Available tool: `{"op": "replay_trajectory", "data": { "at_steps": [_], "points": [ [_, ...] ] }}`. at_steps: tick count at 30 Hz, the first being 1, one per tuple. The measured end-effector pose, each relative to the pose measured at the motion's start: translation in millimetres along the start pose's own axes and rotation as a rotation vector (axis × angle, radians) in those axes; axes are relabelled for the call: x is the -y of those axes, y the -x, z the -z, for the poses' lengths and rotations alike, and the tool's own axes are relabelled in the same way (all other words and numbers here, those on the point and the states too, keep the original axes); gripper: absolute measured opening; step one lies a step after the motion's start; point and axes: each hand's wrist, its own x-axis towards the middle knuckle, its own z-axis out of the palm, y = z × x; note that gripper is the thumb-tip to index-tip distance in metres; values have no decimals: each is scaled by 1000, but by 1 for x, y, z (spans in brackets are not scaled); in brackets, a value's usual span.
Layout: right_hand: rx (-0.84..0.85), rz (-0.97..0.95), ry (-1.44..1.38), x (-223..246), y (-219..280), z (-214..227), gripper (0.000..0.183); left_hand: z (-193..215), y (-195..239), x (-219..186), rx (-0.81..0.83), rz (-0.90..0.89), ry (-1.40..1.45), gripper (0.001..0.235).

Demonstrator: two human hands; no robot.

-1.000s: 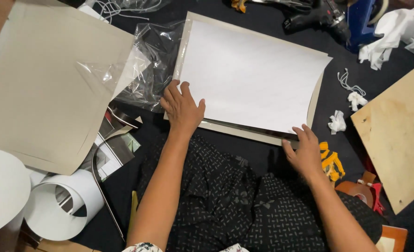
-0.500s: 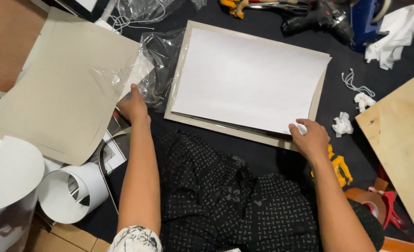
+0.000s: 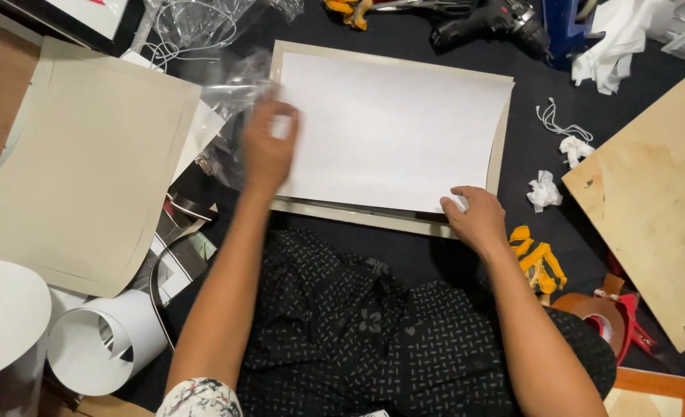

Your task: The person places a white paper sheet into a picture frame, smooths it, and then covers it with a clear plastic sheet. They then place a wooden backing board over the frame and secure it by hand.

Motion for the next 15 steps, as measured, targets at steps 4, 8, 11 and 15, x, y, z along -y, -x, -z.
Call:
{"op": "replay_trajectory", "data": {
  "at_steps": [4, 8, 11, 15],
  "points": [
    [-14, -8, -55, -3, 4, 1, 52, -95, 70, -33, 383, -340, -277, 11],
    [8, -94, -374, 13, 17, 12, 64, -133, 120, -42, 654, -452, -348, 14],
    [51, -100, -650, 24, 18, 14, 88, -143, 141, -39, 596, -526, -272, 15],
    [3, -67, -725, 16, 3, -2, 77, -151, 143, -44, 580, -539, -268, 20]
  ]
}}
